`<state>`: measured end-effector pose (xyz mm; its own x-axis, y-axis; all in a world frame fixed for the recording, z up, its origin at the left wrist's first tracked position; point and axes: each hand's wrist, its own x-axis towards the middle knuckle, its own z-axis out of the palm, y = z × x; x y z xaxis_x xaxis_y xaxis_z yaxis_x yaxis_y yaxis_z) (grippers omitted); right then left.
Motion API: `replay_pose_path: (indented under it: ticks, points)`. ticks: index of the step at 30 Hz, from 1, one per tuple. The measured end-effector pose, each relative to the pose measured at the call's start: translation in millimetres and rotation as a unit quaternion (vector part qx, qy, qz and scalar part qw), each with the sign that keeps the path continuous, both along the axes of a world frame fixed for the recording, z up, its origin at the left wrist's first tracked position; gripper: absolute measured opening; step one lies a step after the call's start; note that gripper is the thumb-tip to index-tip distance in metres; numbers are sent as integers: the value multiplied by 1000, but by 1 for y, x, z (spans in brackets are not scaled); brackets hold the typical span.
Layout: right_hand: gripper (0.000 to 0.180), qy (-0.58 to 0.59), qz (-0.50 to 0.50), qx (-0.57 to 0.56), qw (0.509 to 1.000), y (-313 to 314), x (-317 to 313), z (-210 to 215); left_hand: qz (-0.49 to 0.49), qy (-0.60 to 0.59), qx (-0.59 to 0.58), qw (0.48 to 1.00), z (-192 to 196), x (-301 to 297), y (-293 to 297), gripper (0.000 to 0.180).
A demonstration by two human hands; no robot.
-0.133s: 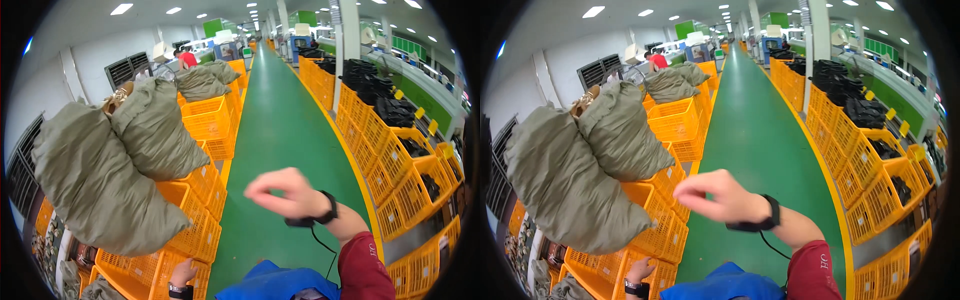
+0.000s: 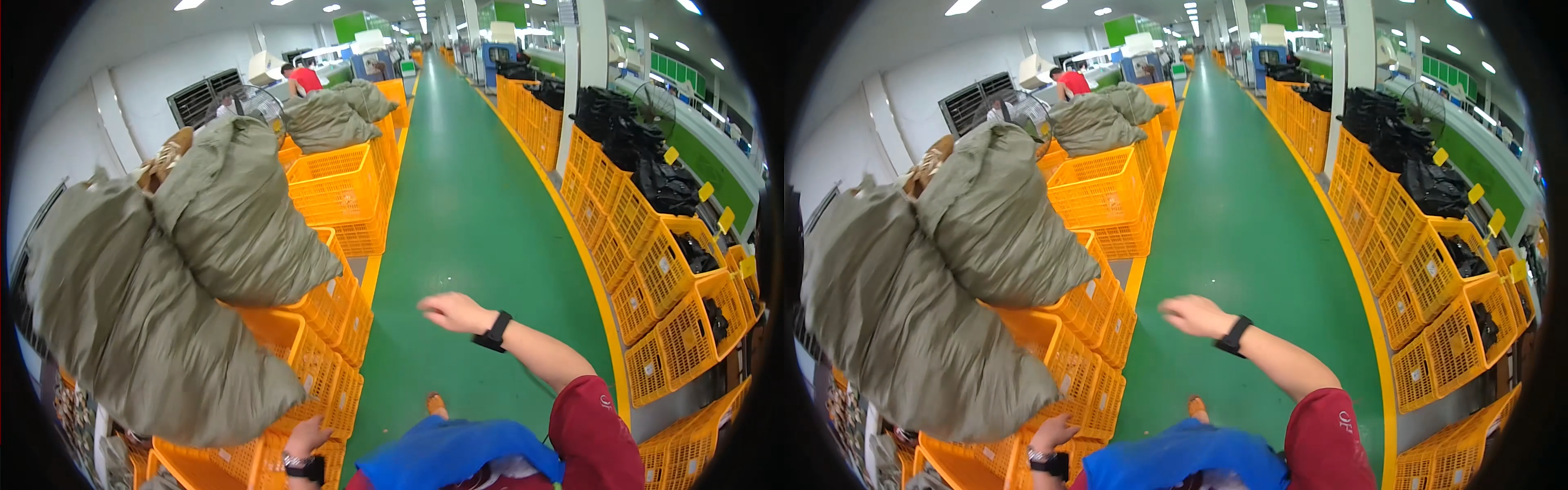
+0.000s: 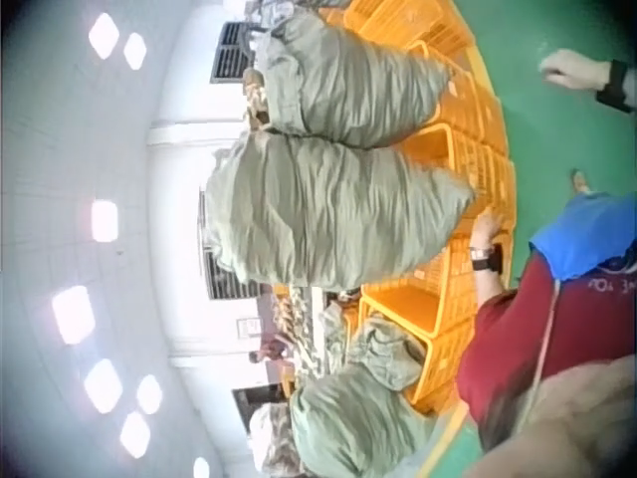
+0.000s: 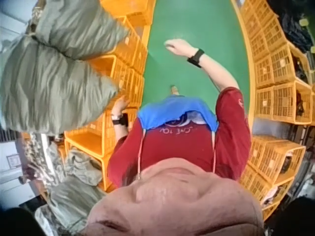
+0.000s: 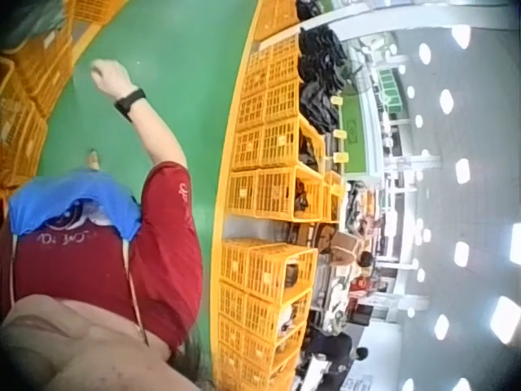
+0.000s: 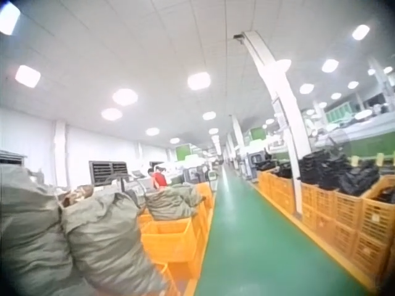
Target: Sorting and arranging shoes on a production line and transporting bags of shoe components.
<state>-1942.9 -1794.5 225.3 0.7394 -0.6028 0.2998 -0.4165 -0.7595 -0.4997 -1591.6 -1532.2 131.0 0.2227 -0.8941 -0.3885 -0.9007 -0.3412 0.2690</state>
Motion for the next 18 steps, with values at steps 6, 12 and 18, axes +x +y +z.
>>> replay_pose_path:
  ticks: [6, 12, 18]
  points:
    - [36, 167, -469, 380, 780, -29, -246, -320, -215, 79, -236, 945, 44, -67, -336, 42]
    - [35, 146, -427, 365, 814, -342, -16, -324, -446, 201, -233, 840, 75, -153, -597, 41]
    - [36, 89, -396, 301, 863, -581, -195, -457, -410, 138, -107, 895, 22, -92, -828, 45]
